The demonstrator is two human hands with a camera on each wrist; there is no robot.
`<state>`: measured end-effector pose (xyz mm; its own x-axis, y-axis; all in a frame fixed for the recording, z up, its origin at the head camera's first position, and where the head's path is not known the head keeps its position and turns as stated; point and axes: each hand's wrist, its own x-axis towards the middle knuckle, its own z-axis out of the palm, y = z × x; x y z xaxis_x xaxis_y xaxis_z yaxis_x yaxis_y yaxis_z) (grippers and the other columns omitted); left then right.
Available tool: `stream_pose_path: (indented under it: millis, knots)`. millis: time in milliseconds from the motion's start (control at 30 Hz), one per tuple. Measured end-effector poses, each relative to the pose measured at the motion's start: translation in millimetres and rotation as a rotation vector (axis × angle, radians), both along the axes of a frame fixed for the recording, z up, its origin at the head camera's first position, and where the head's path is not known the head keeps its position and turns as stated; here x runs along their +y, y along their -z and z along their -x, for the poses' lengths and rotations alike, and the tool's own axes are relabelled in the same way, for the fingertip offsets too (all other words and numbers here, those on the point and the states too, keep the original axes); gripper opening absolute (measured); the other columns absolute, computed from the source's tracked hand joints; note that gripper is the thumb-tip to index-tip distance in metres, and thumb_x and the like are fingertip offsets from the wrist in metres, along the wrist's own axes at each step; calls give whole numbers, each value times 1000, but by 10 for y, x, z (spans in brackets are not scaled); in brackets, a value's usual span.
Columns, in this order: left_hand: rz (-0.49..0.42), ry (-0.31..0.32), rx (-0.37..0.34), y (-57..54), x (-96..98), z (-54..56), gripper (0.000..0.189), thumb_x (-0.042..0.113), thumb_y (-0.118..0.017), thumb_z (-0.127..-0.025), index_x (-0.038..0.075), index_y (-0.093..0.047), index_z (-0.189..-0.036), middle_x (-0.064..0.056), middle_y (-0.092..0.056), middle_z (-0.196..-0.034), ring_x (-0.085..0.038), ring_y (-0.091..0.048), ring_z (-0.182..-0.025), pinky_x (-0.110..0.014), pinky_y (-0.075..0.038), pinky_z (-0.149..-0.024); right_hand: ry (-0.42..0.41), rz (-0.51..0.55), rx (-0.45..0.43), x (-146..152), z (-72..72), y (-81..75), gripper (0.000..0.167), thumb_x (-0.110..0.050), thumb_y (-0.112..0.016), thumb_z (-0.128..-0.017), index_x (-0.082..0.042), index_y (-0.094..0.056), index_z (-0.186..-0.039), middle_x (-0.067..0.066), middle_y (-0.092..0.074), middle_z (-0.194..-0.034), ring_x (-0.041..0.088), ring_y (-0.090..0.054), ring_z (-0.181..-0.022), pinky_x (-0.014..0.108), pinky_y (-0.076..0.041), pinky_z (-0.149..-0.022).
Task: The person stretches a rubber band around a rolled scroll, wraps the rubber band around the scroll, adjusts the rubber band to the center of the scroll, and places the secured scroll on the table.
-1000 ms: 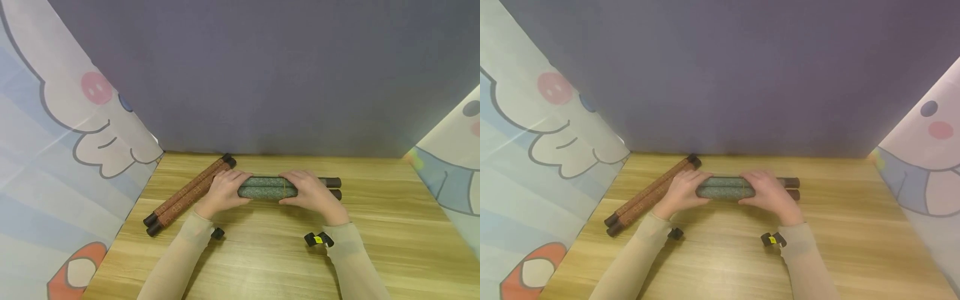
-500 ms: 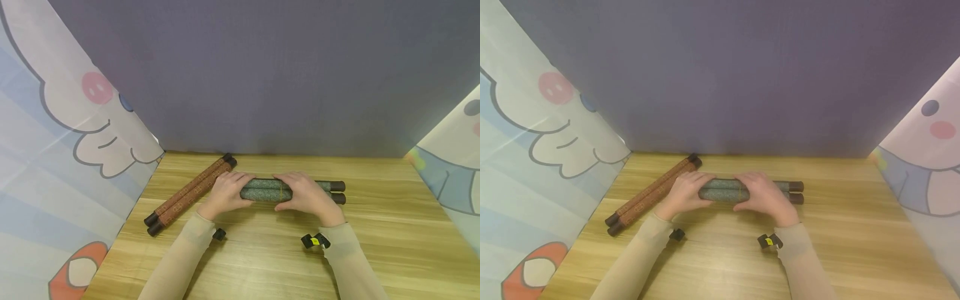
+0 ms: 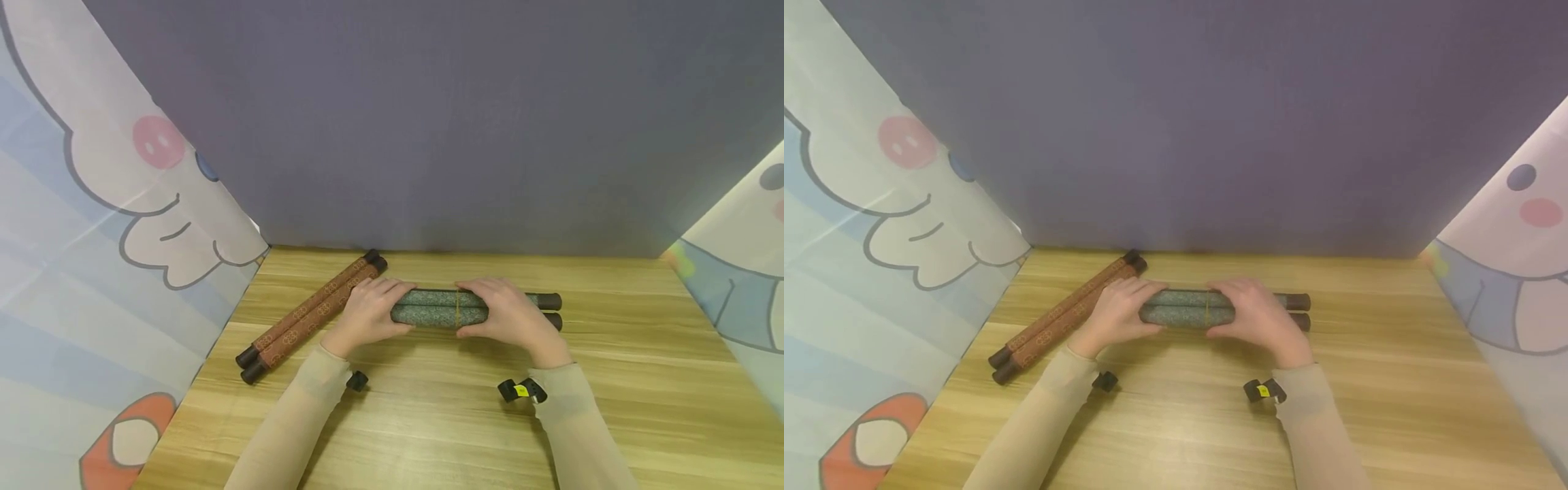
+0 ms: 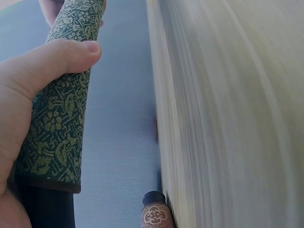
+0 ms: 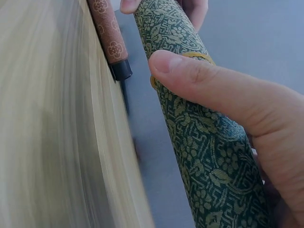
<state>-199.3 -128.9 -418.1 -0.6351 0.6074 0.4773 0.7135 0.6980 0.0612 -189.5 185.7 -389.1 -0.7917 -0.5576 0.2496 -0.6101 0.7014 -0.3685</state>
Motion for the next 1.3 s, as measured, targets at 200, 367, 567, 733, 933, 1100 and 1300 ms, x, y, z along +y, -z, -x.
stream_pose_path:
  millis: [200, 367, 567, 733, 933, 1100, 1300]
  knots:
    - [-6, 4, 14, 3, 2, 8, 83, 49, -102, -73, 15, -72, -142, -5, -77, -129, -28, -74, -115, -51, -61, -97, -5, 2, 31, 31, 14, 13, 94, -42, -106, -68, -6, -68, -147, 17, -74, -136, 41, -71, -122, 63, -52, -110]
    - [7, -20, 16, 7, -1, 14, 85, 50, -101, -72, 16, -71, -143, -6, -76, -131, -31, -73, -119, -54, -59, -100, 10, -24, 39, 48, 15, 21, 95, -47, -104, -70, -7, -67, -148, 17, -73, -138, 43, -68, -126, 65, -48, -113]
    - [14, -26, 29, 13, -7, 22, 84, 51, -101, -72, 17, -71, -143, -6, -76, -132, -31, -73, -120, -54, -59, -102, 35, -40, 25, 67, 10, 17, 92, -46, -103, -73, -9, -67, -150, 16, -72, -141, 44, -66, -130, 68, -45, -115]
    - [10, -29, 28, 11, -7, 16, 84, 52, -101, -72, 16, -71, -143, -6, -76, -132, -31, -72, -121, -55, -58, -104, 35, -44, 35, 64, 16, 17, 91, -47, -102, -74, -10, -67, -149, 16, -72, -141, 44, -66, -129, 67, -46, -114]
    - [9, -31, 37, -5, 4, -4, 85, 52, -101, -72, 15, -71, -142, -7, -76, -131, -31, -73, -119, -55, -58, -104, 16, -37, 75, 21, 28, 34, 91, -49, -103, -72, -8, -69, -146, 15, -74, -137, 42, -69, -125, 66, -49, -111]
    - [9, -29, 42, -11, 19, -11, 85, 53, -101, -72, 15, -72, -142, -6, -76, -131, -30, -73, -118, -54, -59, -102, 14, -41, 88, -18, 21, 33, 91, -49, -103, -71, -8, -69, -145, 16, -73, -137, 42, -69, -126, 67, -48, -112]
    - [6, -18, 45, 6, 35, -7, 86, 53, -101, -72, 14, -71, -143, -7, -76, -130, -29, -74, -117, -53, -60, -100, 21, -49, 90, -34, 1, 31, 91, -48, -103, -72, -7, -69, -146, 16, -73, -138, 42, -68, -127, 67, -47, -113]
